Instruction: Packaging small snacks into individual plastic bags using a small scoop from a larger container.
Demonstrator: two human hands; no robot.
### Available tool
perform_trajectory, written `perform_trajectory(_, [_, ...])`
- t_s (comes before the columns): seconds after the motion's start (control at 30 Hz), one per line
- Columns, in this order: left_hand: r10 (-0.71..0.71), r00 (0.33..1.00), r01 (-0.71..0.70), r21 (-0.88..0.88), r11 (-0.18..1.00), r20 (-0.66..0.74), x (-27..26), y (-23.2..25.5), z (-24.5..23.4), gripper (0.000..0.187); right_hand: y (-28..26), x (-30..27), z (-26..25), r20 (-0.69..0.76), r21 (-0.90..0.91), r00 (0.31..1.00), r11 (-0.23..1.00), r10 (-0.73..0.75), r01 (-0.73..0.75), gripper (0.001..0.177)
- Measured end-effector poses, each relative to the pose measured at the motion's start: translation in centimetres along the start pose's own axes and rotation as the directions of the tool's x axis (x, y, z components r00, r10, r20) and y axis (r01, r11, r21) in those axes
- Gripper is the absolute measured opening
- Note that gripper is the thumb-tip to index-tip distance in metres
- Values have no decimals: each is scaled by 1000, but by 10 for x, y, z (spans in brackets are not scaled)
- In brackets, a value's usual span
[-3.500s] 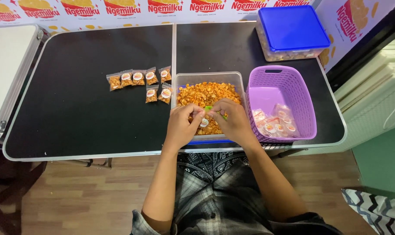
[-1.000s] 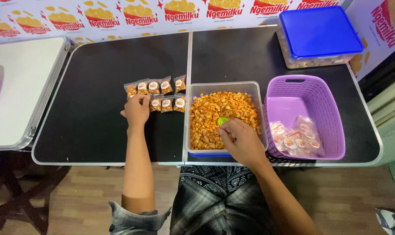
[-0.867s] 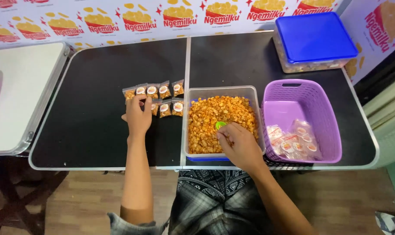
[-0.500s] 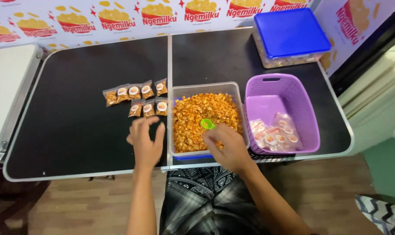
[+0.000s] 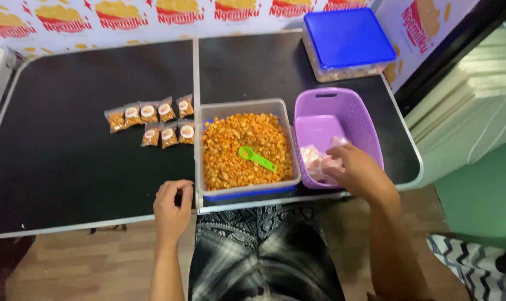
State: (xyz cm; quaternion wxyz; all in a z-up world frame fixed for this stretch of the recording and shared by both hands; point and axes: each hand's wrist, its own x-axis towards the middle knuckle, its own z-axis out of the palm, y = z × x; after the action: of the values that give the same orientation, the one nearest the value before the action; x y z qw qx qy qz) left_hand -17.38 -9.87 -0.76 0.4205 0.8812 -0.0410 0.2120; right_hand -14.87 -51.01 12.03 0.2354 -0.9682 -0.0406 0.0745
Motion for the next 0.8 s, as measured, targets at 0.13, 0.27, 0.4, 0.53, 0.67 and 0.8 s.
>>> perform_trajectory(0.13, [5,1000,-5,-24,1000,-21,-4,1,1,21,16,26,3,185,-83,983,996,9,7,48])
perform_trajectory(0.27, [-4,1000,3,-50,999,-28,-4,1,1,39,30,44,14,196,-242,980,970,43,6,37])
perform_trajectory(0.4, [-2,999,0,-54,999,-48,-4,1,1,41,24,47,17,210,-264,974,964,85,-27,41])
perform_trajectory(0.53, [5,999,-6,-20,1000,-49,-4,3,1,41,36,53,20,139,-233,986,971,90,-56,22])
perform_trajectory(0.67, [-21,999,20,-21,1000,-38,-3,6,1,37,27,50,8,83,-175,996,984,45,-29,14])
perform_trajectory(0.8, [-35,999,34,-33,999,-33,-4,9,0,35,21,48,5,17,-184,998,982,58,-54,14])
